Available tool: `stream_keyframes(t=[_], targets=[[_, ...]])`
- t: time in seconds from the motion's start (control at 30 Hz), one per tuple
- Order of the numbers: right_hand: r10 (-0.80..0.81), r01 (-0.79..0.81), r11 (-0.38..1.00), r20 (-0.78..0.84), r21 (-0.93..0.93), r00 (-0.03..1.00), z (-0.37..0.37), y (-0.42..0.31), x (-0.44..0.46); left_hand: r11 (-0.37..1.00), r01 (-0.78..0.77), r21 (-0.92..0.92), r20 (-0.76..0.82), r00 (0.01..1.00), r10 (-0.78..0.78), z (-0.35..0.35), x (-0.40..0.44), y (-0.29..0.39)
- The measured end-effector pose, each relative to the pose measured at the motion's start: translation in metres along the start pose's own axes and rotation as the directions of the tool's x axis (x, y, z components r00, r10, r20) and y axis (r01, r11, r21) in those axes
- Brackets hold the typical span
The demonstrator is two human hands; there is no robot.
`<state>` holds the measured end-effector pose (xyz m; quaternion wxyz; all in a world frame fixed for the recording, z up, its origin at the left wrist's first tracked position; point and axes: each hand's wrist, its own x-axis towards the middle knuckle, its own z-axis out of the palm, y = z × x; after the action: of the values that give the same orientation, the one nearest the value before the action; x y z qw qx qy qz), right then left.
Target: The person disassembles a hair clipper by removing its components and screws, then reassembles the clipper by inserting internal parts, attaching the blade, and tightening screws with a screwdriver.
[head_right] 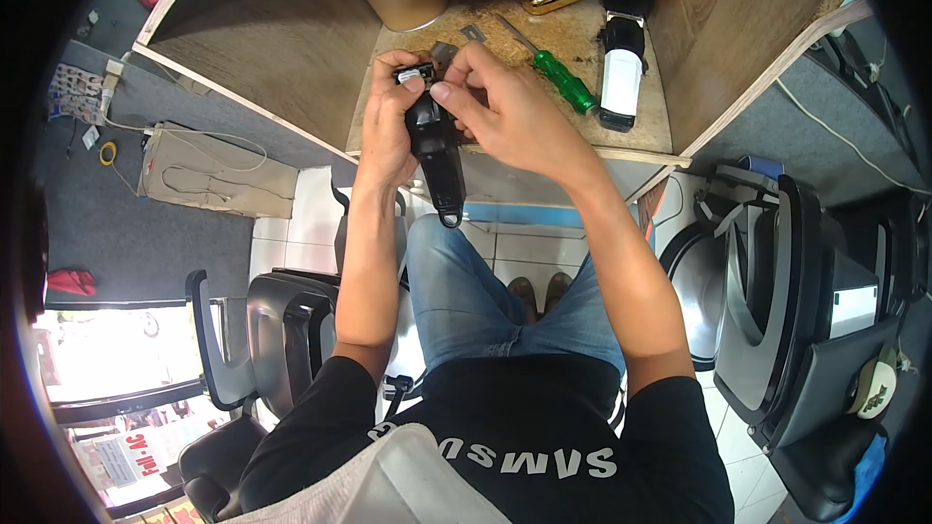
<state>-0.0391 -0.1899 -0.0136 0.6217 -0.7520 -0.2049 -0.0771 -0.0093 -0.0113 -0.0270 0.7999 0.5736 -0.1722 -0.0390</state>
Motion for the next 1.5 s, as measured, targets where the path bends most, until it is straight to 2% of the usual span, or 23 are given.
stream_keyframes(t=[0.1,0.2,0.3,0.4,0.5,0.6,0.7,0.8,0.9,1.0,1.1,1.2,1.3,1.4,1.5], targets=[[0.083,-0.089,0.992,0.070,0.092,0.994,-0.005,-0.008,-0.001,1.000,0.017,-0.008,0.009,1.000,-0.017,0.000,-0.001,0.001],[0.074,-0.077,0.994,0.049,0.082,0.996,-0.003,-0.008,-0.002,1.000,0.001,0.003,0.012,1.000,-0.001,-0.002,0.000,-0.002],[0.007,-0.008,0.998,0.011,0.069,1.000,-0.003,-0.008,-0.002,1.000,0.004,-0.028,0.011,1.000,-0.004,-0.003,0.001,-0.002],[-0.122,0.118,0.992,-0.073,-0.046,0.990,-0.001,-0.006,-0.001,0.999,0.003,-0.034,0.012,1.000,-0.003,0.001,0.000,0.001],[-0.124,0.115,0.987,-0.076,-0.110,0.989,-0.002,-0.014,-0.002,1.000,-0.003,-0.003,0.017,1.000,0.003,0.001,0.000,0.001],[-0.112,0.103,0.989,-0.082,-0.110,0.990,-0.002,-0.014,-0.003,1.000,-0.008,-0.015,0.018,1.000,0.009,-0.001,0.000,-0.001],[-0.104,0.104,0.994,-0.039,-0.015,0.994,-0.003,0.002,-0.001,0.999,-0.036,-0.005,0.012,0.999,0.036,0.000,0.000,-0.003],[-0.185,0.185,0.983,-0.021,-0.020,0.982,-0.005,0.009,0.005,0.998,-0.047,0.034,0.026,0.999,0.046,-0.004,0.001,-0.007],[0.134,-0.154,0.965,0.105,0.213,0.985,-0.013,-0.011,-0.001,0.997,-0.034,0.068,0.046,0.998,0.031,-0.008,0.001,-0.008],[0.197,-0.235,0.946,0.181,0.223,0.964,-0.018,-0.012,0.002,0.997,-0.042,0.067,0.056,0.998,0.038,-0.005,0.000,-0.006],[0.227,-0.308,0.894,0.265,0.325,0.937,-0.024,-0.007,0.003,0.992,-0.068,0.109,0.087,0.995,0.059,-0.005,0.000,-0.005],[0.231,-0.331,0.877,0.298,0.350,0.926,-0.025,-0.004,0.004,0.992,-0.061,0.106,0.086,0.995,0.052,-0.003,0.000,-0.003],[0.219,-0.260,0.933,0.180,0.248,0.959,-0.013,-0.011,0.002,0.999,-0.032,0.032,0.077,0.997,0.030,-0.002,0.002,-0.002],[0.166,-0.198,0.948,0.142,0.249,0.976,-0.007,-0.008,0.000,0.999,0.004,-0.035,0.062,0.998,-0.002,-0.003,0.002,0.001],[0.099,-0.115,0.978,0.098,0.175,0.990,-0.006,-0.006,-0.003,0.999,0.010,-0.045,0.048,0.999,-0.008,-0.004,0.003,-0.001]])
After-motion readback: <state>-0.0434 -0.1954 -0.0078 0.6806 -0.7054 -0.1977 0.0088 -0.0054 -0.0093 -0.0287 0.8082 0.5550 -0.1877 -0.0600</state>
